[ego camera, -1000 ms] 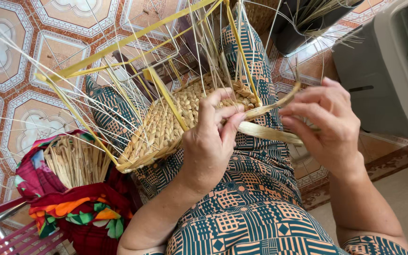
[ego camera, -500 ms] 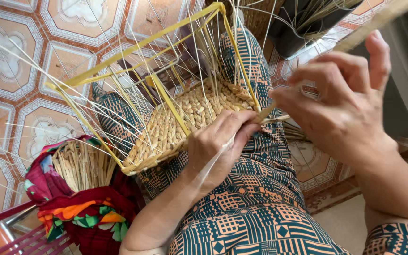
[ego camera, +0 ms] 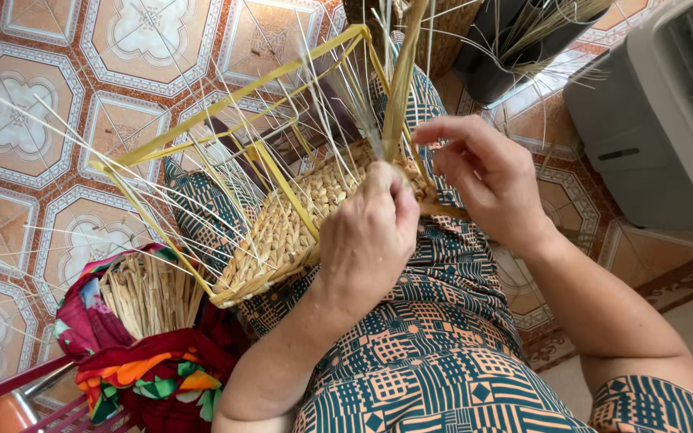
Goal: The person weaves a basket by hand, interlacing thin strips of natural fiber through a yellow wire frame resting on their lap. They repeatedly pull and tuck the strips to build up the basket's base and sides.
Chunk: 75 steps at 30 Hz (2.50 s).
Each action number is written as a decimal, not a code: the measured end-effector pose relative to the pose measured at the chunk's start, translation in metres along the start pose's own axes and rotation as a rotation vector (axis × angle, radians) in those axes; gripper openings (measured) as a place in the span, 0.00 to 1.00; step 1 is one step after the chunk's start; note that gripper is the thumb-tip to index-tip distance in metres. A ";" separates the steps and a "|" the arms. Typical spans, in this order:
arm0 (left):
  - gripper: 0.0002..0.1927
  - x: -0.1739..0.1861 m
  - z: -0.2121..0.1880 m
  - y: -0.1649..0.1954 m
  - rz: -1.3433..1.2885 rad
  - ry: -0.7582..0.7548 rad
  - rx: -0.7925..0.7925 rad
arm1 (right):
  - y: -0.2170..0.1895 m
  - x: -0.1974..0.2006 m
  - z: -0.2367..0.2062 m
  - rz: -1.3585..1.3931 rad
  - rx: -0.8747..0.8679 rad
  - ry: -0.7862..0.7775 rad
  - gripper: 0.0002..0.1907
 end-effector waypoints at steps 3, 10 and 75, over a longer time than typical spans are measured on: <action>0.06 -0.004 0.013 -0.003 -0.052 -0.113 -0.021 | 0.014 -0.003 0.006 0.211 -0.165 -0.097 0.21; 0.06 0.001 0.014 0.002 0.039 -0.118 -0.096 | 0.055 0.001 0.025 0.482 -0.350 -0.104 0.14; 0.10 0.021 -0.007 -0.006 -0.358 0.079 -0.320 | -0.029 0.036 -0.016 -0.382 -0.096 -0.358 0.13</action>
Point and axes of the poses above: each hand's wrist, its own z-axis towards the middle knuckle, its own x-axis out of the back of the hand, y = z × x, the point moved 2 cm from there along z, towards the middle knuckle, and after that the axes turned 10 degrees about z, right-handed, at the moved point
